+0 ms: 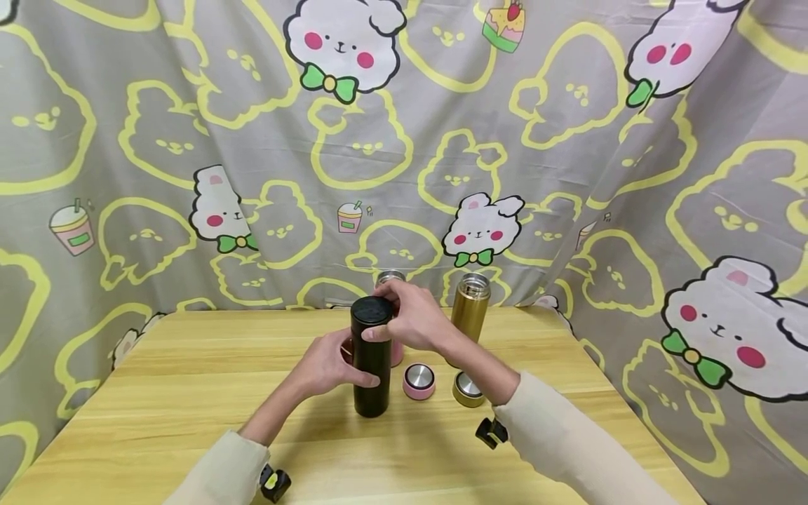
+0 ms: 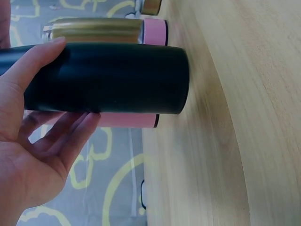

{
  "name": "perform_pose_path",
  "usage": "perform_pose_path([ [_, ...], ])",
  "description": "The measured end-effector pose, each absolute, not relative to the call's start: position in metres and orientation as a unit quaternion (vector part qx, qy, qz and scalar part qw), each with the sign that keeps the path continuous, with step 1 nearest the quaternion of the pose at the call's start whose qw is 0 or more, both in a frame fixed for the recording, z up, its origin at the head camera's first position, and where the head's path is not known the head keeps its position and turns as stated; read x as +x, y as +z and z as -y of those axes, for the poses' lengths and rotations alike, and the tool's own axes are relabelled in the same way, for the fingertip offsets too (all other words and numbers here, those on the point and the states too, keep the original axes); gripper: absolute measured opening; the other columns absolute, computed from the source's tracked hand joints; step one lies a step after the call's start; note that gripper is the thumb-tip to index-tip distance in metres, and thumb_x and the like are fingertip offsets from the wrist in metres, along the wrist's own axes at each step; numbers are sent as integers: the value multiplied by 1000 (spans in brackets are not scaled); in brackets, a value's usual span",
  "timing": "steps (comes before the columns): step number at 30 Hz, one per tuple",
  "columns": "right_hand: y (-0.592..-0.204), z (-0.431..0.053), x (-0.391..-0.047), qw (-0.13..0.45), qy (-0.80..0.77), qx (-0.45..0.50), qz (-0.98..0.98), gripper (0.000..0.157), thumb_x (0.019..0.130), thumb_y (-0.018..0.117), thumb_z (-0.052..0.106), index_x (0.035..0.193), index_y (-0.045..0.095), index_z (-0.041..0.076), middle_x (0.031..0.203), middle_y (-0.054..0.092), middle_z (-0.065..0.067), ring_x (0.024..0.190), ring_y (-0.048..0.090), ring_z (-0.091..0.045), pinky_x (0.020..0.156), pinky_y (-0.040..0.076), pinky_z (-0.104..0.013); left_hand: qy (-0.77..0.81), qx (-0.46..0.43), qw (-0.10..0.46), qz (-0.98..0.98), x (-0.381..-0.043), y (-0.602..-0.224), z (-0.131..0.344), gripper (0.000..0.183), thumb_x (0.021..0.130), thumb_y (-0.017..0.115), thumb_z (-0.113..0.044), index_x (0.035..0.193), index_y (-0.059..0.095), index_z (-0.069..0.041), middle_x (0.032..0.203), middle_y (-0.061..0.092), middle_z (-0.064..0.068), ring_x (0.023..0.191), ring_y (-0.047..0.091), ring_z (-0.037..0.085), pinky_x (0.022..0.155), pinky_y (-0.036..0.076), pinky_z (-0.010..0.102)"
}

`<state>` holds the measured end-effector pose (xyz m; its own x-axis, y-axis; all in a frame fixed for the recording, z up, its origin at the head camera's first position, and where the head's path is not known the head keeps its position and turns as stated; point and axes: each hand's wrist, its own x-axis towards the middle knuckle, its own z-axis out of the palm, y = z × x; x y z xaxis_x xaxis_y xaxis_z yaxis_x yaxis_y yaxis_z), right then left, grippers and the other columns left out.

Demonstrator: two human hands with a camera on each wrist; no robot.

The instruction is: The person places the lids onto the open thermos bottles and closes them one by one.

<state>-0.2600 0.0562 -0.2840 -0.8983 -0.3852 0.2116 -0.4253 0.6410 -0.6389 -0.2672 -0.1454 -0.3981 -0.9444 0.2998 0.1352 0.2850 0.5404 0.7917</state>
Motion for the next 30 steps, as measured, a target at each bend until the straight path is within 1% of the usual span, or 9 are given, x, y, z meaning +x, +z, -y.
perform_pose_path([
  [5,-285,-57,-259,29,355,227,906,63,73,90,34,128,63,17,113,71,-1,101,67,-17,93,52,-40,447,168,5,-878,-267,-399,145,72,62,96,-42,122,65,-19,101,72,-3,87,67,14,78,56,35],
  [10,-286,-59,-255,25,346,236,908,66,78,87,34,135,60,16,119,70,-5,107,67,-22,92,53,-41,447,170,8,-878,-265,-398,146,72,63,95,-41,123,63,-20,103,71,-3,89,67,15,79,56,35],
  [14,-288,-60,-253,13,346,236,908,70,80,84,34,141,55,16,122,68,-7,110,65,-24,93,53,-42,450,176,14,-876,-263,-396,145,70,65,95,-39,125,63,-20,107,71,-2,93,67,15,82,56,36],
  [17,-289,-63,-253,-1,349,227,909,71,82,81,33,144,53,17,122,68,-6,111,64,-25,93,51,-43,451,181,18,-874,-263,-395,145,69,67,94,-38,125,62,-19,110,71,-1,96,67,16,84,56,37],
  [20,-292,-68,-252,-10,354,213,910,65,84,79,29,143,54,17,121,68,-4,111,64,-25,94,51,-44,449,176,10,-876,-262,-394,143,68,68,94,-37,125,63,-17,110,71,0,97,68,16,84,57,37],
  [24,-298,-76,-254,-1,362,206,909,54,86,76,19,136,59,14,121,68,-6,112,64,-26,94,53,-44,438,161,-18,-885,-260,-393,142,66,67,94,-37,120,64,-13,105,72,2,92,68,15,80,57,37],
  [27,-306,-83,-257,6,367,202,908,49,84,73,12,131,62,9,120,69,-10,111,65,-27,93,54,-42,421,151,-38,-893,-260,-392,144,65,65,95,-39,116,66,-12,101,73,1,89,68,14,78,57,36],
  [30,-314,-89,-261,8,366,195,910,47,80,69,6,127,64,4,116,70,-12,106,66,-25,91,55,-40,404,144,-55,-902,-262,-390,148,63,65,95,-39,114,66,-12,101,74,2,88,69,14,77,57,36],
])
